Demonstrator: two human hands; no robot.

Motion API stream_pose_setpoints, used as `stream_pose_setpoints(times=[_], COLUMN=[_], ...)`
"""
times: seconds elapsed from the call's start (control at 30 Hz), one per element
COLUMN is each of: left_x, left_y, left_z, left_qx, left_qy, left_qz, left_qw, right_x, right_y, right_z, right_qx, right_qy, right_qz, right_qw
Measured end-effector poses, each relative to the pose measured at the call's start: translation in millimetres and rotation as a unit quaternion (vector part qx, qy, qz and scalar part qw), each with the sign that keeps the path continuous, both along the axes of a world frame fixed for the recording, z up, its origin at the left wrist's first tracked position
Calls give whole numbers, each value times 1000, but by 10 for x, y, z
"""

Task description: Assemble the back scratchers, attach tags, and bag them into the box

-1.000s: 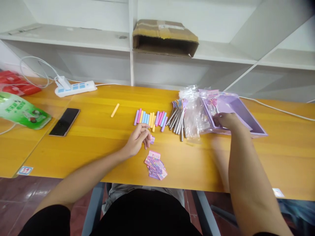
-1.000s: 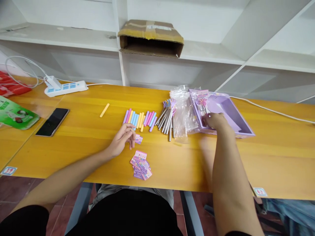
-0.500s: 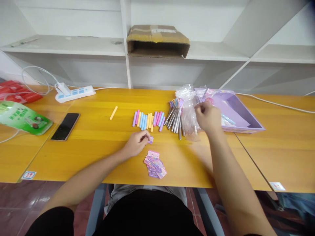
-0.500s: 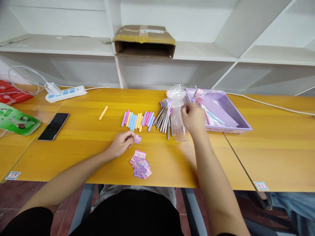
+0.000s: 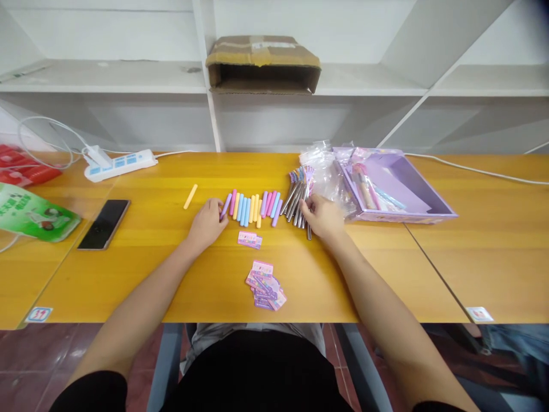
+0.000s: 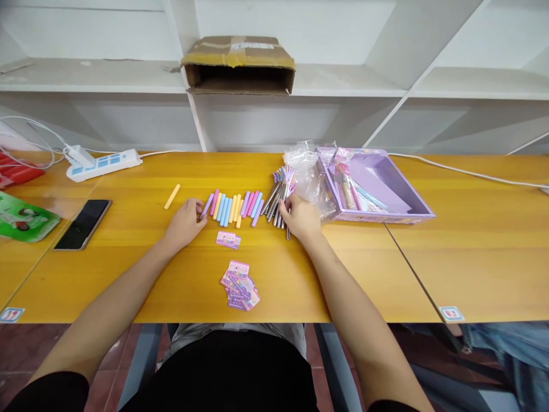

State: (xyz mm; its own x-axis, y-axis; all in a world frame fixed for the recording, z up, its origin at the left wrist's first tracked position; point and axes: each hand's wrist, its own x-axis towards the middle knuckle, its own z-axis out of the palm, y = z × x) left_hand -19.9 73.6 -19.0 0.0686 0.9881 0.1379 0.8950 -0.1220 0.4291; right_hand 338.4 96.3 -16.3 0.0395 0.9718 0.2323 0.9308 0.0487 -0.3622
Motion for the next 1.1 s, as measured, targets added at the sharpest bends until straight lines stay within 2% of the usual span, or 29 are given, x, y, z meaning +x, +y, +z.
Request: stream_pose_setpoints(times=[0.23, 0.37, 0.47, 0.6, 0.7, 0.83, 0.97, 1.1], left_x=[-26, -38, -66, -131, -126, 5, 160, 256], left_y=[-39, -33, -18, 19, 11, -122, -320, -427], left_z=[65, 97, 135, 211, 246, 236, 222, 215], left_qx=[-38, -70, -82, -81, -67, -60, -58, -60], left_qy=[75, 99, 88, 71, 55, -12, -97, -100], left_qz=[36, 50, 65, 76, 75, 31, -52, -117], left_qw=[996, 991, 991, 991, 993, 998, 992, 986], right_x=[-40, -22, 19, 69, 58, -21, -109, -180], right_y=[-25, 3, 32, 62, 64, 20, -54, -128], right_z=[18, -1, -40, -77, -69, -12, 52, 77], right_qx=[-16, -16, -7, 23, 37, 22, -5, -52], right_qy=[-43, -27, 63, 204, 324, 519, 576, 597], right_qz=[-30, -35, -17, -19, -12, 70, 132, 155], right_qw=[998, 999, 998, 979, 945, 852, 807, 786])
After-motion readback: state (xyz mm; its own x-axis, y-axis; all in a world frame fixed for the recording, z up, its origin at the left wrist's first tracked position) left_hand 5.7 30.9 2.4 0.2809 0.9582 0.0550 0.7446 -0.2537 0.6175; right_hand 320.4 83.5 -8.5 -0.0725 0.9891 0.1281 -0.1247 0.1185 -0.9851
